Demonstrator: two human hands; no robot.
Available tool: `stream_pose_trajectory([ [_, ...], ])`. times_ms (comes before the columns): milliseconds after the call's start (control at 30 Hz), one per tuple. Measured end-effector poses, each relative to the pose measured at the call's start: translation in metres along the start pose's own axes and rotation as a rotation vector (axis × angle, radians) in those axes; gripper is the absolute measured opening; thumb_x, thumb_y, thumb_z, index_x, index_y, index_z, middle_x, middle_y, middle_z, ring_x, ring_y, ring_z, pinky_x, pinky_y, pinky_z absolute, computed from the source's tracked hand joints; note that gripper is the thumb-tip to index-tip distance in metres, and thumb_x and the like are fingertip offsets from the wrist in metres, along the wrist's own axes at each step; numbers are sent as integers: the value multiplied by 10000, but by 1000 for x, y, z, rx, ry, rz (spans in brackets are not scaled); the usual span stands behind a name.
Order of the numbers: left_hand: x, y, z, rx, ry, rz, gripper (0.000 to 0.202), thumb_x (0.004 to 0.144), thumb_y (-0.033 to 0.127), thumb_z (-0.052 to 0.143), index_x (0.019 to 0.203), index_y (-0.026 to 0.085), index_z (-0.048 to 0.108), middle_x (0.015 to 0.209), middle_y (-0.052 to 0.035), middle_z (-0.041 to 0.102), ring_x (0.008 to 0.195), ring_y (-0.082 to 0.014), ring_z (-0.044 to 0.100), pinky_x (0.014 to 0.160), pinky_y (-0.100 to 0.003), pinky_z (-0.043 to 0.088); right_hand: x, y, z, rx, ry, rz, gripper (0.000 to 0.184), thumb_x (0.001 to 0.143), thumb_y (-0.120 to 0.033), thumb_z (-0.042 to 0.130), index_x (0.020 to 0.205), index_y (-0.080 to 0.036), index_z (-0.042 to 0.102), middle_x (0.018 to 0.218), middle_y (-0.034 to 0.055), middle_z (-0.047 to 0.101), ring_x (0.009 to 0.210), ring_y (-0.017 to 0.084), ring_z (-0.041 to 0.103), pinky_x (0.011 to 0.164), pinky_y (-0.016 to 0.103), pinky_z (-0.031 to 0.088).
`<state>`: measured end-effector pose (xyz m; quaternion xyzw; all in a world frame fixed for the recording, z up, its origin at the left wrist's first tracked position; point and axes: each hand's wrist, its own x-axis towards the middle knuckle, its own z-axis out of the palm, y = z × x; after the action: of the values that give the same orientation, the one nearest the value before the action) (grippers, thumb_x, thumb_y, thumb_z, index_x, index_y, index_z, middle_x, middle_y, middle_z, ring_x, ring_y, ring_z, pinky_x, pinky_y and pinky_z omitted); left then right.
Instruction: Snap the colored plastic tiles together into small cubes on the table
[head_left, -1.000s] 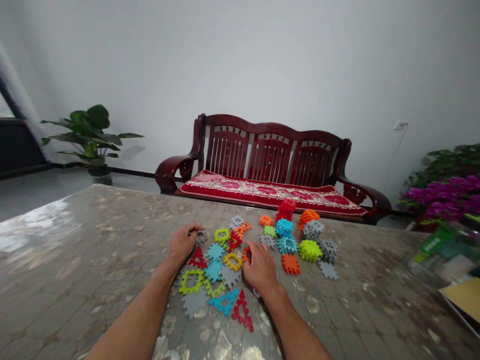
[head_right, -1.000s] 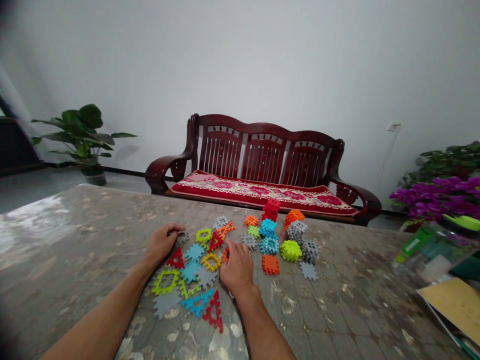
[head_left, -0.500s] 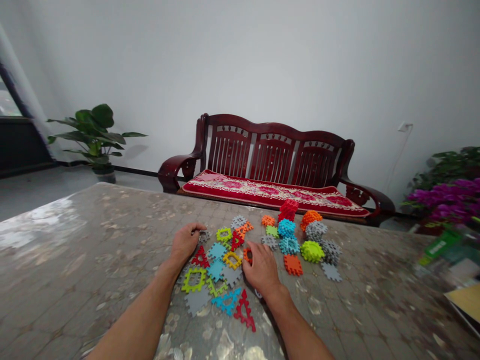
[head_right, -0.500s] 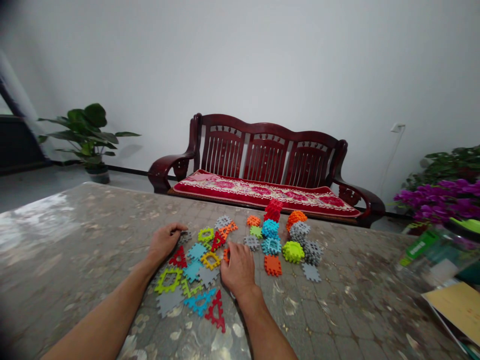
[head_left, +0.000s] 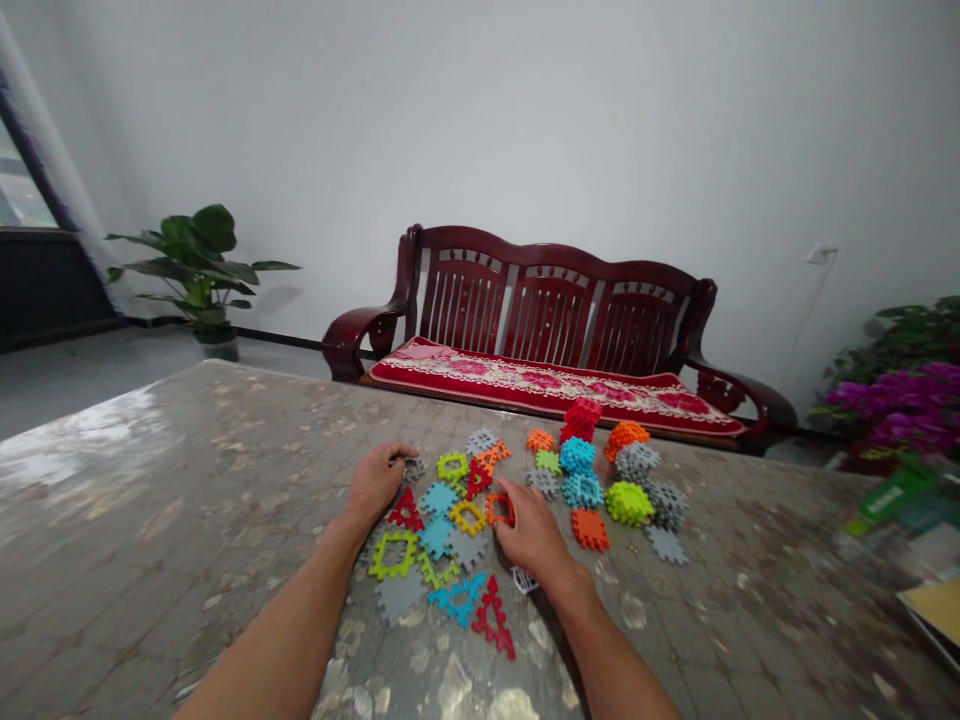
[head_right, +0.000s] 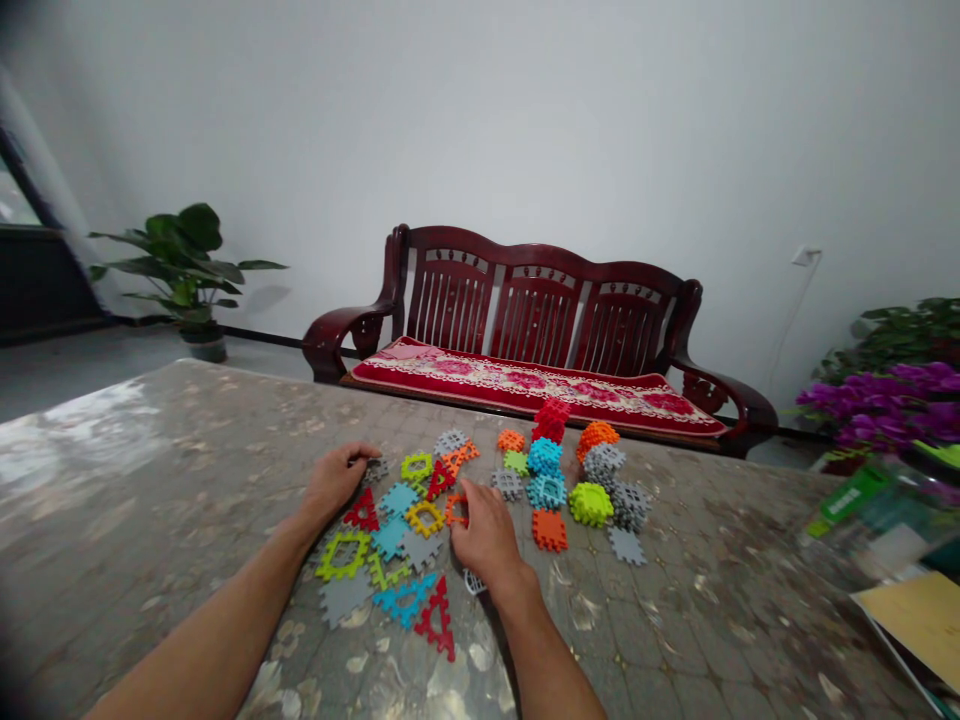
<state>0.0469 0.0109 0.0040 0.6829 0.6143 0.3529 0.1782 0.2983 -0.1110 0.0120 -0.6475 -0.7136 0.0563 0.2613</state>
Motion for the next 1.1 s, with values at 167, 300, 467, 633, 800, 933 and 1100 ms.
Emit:
stream_pose_trajectory([
  [167, -1, 2, -1, 9, -13, -4, 325, 773, 139, 470, 911, 219, 753, 947, -14, 780, 901, -194, 693, 862, -296, 517, 0, -1, 2, 19, 38, -25, 531, 752, -122, 587, 1281, -167, 608, 1166, 90, 694, 1066, 255, 597, 987, 357, 449],
  [300, 0, 3, -2, 6, -25, -19, 316, 778, 124, 476, 906, 218, 749, 944, -14, 779, 898, -190, 693, 868, -299, 515, 1, -1, 5, 77, 152, -8, 532, 745, -136, 599, 1276, -180, 601, 1133, 80, 690, 1058, 248, 588, 965, 362, 467],
  [467, -1, 3, -1, -2, -19, -23, 320, 782, 119, 475, 912, 216, 751, 953, -11, 779, 892, -188, 693, 862, -295, 515, 3, 1, 5, 150, 297, -28, 570, 748, -158, 597, 1317, -161, 555, 1192, 99, 661, 1130, 255, 556, 1030, 405, 433],
  [633, -1, 4, -2, 6, -20, -9, 323, 780, 142, 470, 905, 211, 760, 943, -21, 779, 882, -200, 699, 871, -314, 521, 2, 1, 5, 176, 317, -25, 587, 746, -155, 587, 1331, -172, 540, 1149, 91, 666, 1076, 239, 574, 997, 387, 454],
  [800, -1, 4, -2, 5, -24, -15, 326, 783, 142, 469, 913, 216, 759, 957, -17, 781, 896, -195, 697, 875, -309, 518, 1, -1, 5, 118, 294, -14, 611, 730, -142, 592, 1339, -161, 542, 1165, 97, 671, 1108, 246, 566, 1011, 387, 443],
  [933, -1, 4, -2, 4, -33, -11, 322, 787, 134, 471, 912, 218, 756, 955, -15, 782, 903, -194, 697, 867, -298, 515, -1, -2, 1, 70, 267, -2, 581, 732, -111, 561, 1307, -190, 581, 1155, 82, 687, 1077, 236, 584, 981, 369, 448],
  [1100, -1, 4, -2, -1, -28, -5, 316, 790, 130, 471, 905, 218, 752, 970, -18, 782, 917, -194, 697, 884, -296, 509, -2, -2, -1, 75, 234, -19, 496, 734, -108, 549, 1206, -220, 653, 1125, 54, 705, 1063, 222, 591, 953, 343, 446],
])
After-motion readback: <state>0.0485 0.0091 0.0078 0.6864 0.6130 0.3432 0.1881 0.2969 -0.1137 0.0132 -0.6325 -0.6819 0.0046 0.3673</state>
